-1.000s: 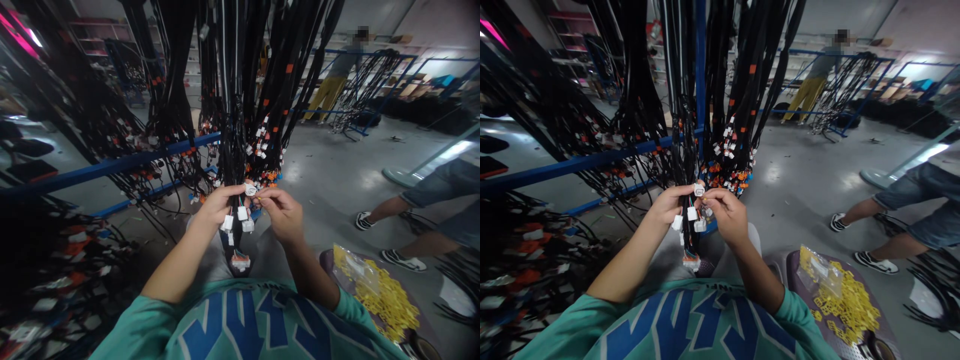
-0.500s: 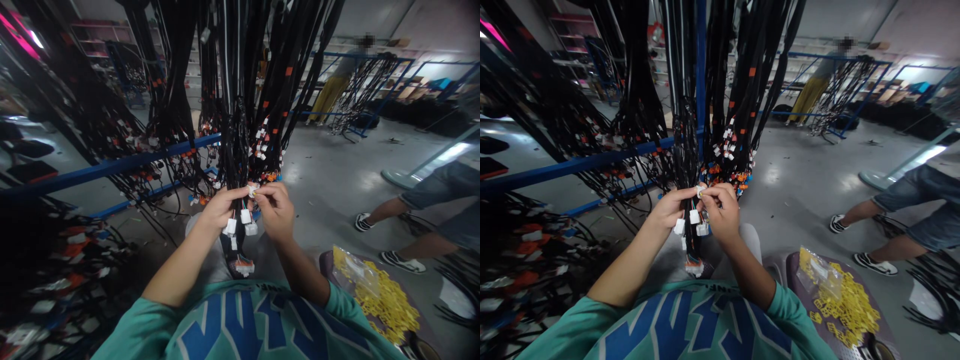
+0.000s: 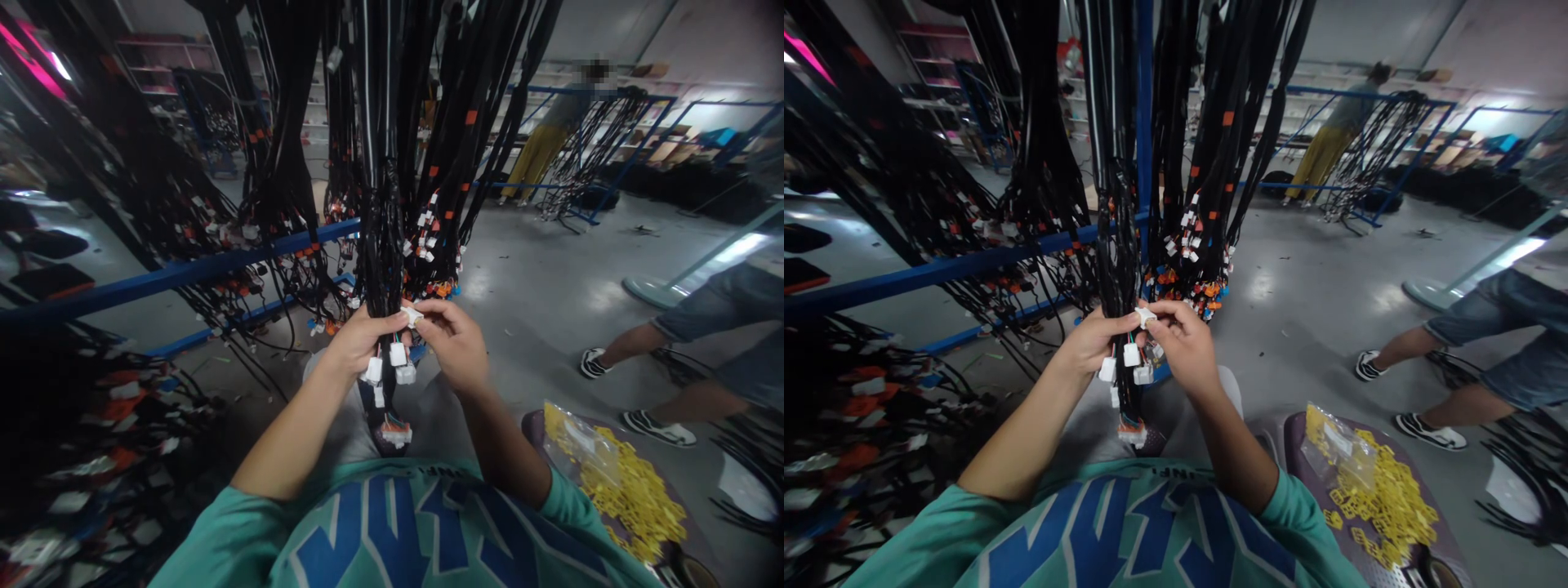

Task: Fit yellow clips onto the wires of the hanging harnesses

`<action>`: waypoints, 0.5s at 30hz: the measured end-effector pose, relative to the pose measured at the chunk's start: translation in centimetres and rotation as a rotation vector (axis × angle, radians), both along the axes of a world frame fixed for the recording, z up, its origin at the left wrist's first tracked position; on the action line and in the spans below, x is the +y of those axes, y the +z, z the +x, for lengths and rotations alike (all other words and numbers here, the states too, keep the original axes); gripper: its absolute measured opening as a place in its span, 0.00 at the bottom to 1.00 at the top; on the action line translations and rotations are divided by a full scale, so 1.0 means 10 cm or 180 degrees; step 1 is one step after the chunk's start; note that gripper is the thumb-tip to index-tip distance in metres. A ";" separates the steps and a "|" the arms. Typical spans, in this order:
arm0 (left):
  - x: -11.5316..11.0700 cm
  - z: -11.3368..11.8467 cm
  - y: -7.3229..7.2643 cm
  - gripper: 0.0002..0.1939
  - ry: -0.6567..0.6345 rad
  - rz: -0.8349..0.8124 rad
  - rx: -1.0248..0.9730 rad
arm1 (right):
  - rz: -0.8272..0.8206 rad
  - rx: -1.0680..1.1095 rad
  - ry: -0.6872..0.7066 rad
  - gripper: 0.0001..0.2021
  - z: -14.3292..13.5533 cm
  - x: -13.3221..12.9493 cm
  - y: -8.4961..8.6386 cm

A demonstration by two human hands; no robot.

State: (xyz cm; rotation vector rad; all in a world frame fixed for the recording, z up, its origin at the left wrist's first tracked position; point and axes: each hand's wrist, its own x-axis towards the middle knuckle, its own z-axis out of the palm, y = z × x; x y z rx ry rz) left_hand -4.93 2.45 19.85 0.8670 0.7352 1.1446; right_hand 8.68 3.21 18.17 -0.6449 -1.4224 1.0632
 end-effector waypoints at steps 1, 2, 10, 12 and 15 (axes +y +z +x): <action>0.00 0.00 0.00 0.21 0.0014 0.0034 0.0054 | 0.0062 -0.0037 -0.0052 0.05 0.02 0.01 0.00; 0.00 0.00 0.01 0.22 0.0033 0.0062 0.0100 | 0.0143 -0.0060 -0.0129 0.04 0.03 0.03 -0.01; -0.03 0.03 0.02 0.23 0.0114 0.0236 0.0160 | 0.0313 0.0135 -0.0144 0.02 0.03 0.10 -0.09; -0.04 0.00 0.02 0.23 0.0161 0.0198 0.0179 | 0.0242 0.0112 -0.0118 0.01 0.01 0.11 -0.09; -0.05 -0.15 0.03 0.21 0.0009 0.0023 0.0221 | 0.0058 -0.0001 0.0276 0.03 0.00 0.13 -0.08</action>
